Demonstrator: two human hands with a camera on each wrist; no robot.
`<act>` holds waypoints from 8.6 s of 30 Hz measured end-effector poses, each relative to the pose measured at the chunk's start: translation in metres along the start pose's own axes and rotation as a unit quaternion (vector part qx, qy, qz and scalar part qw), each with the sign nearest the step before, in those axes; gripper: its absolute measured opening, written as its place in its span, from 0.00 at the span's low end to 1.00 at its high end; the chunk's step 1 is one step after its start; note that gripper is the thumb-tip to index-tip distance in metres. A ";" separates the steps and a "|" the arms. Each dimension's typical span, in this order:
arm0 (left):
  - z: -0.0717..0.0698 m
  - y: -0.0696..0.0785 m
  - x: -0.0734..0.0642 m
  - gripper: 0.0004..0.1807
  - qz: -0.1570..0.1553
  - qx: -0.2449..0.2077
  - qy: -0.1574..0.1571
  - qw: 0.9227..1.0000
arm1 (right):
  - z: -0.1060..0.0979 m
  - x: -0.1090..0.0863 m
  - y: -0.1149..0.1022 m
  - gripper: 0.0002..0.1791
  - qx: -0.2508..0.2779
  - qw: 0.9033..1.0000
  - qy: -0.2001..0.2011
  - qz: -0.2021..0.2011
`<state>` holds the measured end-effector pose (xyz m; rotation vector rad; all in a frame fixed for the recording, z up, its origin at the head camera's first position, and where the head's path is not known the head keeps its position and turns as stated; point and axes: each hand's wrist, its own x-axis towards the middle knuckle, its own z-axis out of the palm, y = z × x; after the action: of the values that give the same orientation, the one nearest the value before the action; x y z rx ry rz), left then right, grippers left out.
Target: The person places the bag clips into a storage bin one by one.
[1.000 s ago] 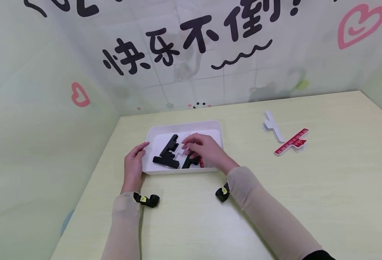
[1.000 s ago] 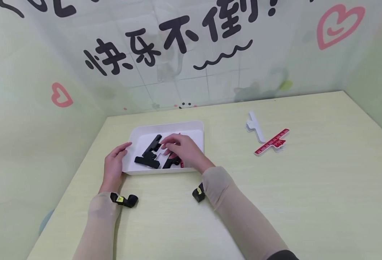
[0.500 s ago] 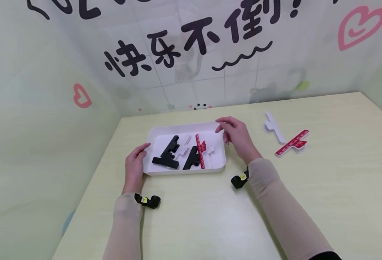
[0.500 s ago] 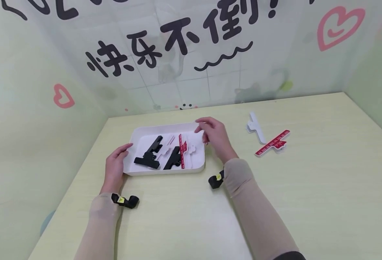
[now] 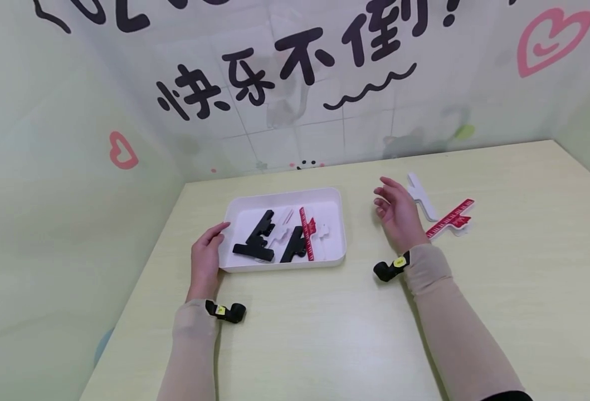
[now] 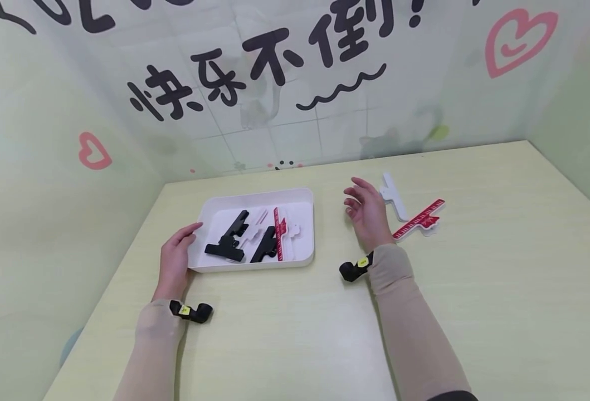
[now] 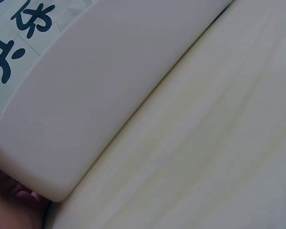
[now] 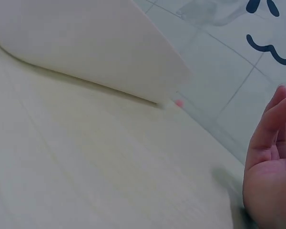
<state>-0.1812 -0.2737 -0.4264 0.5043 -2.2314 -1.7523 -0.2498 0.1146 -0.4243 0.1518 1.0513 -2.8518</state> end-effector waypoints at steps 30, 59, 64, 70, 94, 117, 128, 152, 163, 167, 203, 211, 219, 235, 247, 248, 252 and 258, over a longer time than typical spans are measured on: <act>-0.001 -0.002 0.000 0.16 0.008 -0.004 -0.002 1.000 | -0.005 -0.001 -0.004 0.25 0.001 0.991 0.128 -0.041; 0.000 -0.002 0.000 0.16 0.017 0.004 -0.001 1.000 | -0.004 -0.001 0.006 0.31 -0.156 0.962 0.179 -0.136; -0.001 -0.003 0.002 0.16 0.010 0.002 -0.002 1.000 | -0.004 0.000 0.006 0.29 -0.173 0.955 0.186 -0.155; 0.000 -0.003 0.002 0.15 0.011 -0.003 0.000 1.000 | -0.001 -0.001 0.007 0.28 -0.206 0.947 0.185 -0.161; 0.001 -0.001 0.003 0.16 0.014 -0.008 -0.004 1.000 | 0.002 -0.004 0.008 0.23 -0.187 0.953 0.111 -0.211; 0.001 0.001 0.005 0.16 0.016 -0.015 -0.005 1.000 | 0.057 -0.023 0.011 0.13 -0.235 0.952 -0.114 -0.158; 0.000 -0.003 0.000 0.16 0.018 -0.012 -0.010 1.000 | 0.073 -0.032 0.041 0.17 -0.433 0.886 -0.141 -0.082; 0.002 0.000 0.001 0.16 0.010 -0.005 -0.008 1.000 | 0.074 -0.033 0.047 0.17 -0.557 0.806 -0.198 -0.031; 0.002 -0.001 0.000 0.16 0.016 -0.008 -0.001 1.000 | 0.066 -0.026 0.048 0.15 -0.532 0.827 -0.180 -0.034; 0.002 -0.001 0.000 0.16 0.019 -0.017 -0.006 1.000 | 0.064 -0.023 0.040 0.15 -0.505 0.845 -0.175 -0.039; -0.003 -0.002 0.000 0.16 0.005 -0.011 0.000 1.000 | -0.035 -0.080 -0.131 0.28 -0.779 0.621 -0.083 -0.025; 0.000 0.003 0.001 0.16 0.010 -0.013 -0.003 1.000 | -0.060 -0.079 -0.142 0.31 -0.835 0.539 -0.108 -0.033; -0.001 0.002 0.001 0.16 0.000 -0.014 -0.001 1.000 | -0.074 -0.074 -0.136 0.32 -0.849 0.513 -0.130 -0.016; -0.002 -0.001 0.001 0.16 0.004 -0.010 -0.004 1.000 | -0.081 -0.058 -0.122 0.26 -0.830 0.547 -0.109 -0.018; -0.003 -0.001 0.001 0.16 -0.004 0.000 -0.002 1.000 | -0.066 -0.054 -0.105 0.23 -0.825 0.555 -0.103 -0.029; -0.002 -0.001 0.001 0.16 -0.005 -0.001 -0.003 1.000 | -0.064 -0.054 -0.103 0.21 -0.820 0.562 -0.104 -0.033; -0.001 -0.001 0.001 0.16 -0.002 -0.005 -0.004 1.000 | -0.059 -0.055 -0.096 0.20 -0.788 0.608 -0.088 -0.041; 0.000 -0.001 0.001 0.16 0.009 -0.003 -0.004 1.000 | -0.066 -0.055 -0.085 0.30 -0.679 0.734 -0.035 0.003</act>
<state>-0.1821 -0.2739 -0.4273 0.4753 -2.2274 -1.7548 -0.2023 0.2246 -0.4125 -0.0855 2.6441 -1.3545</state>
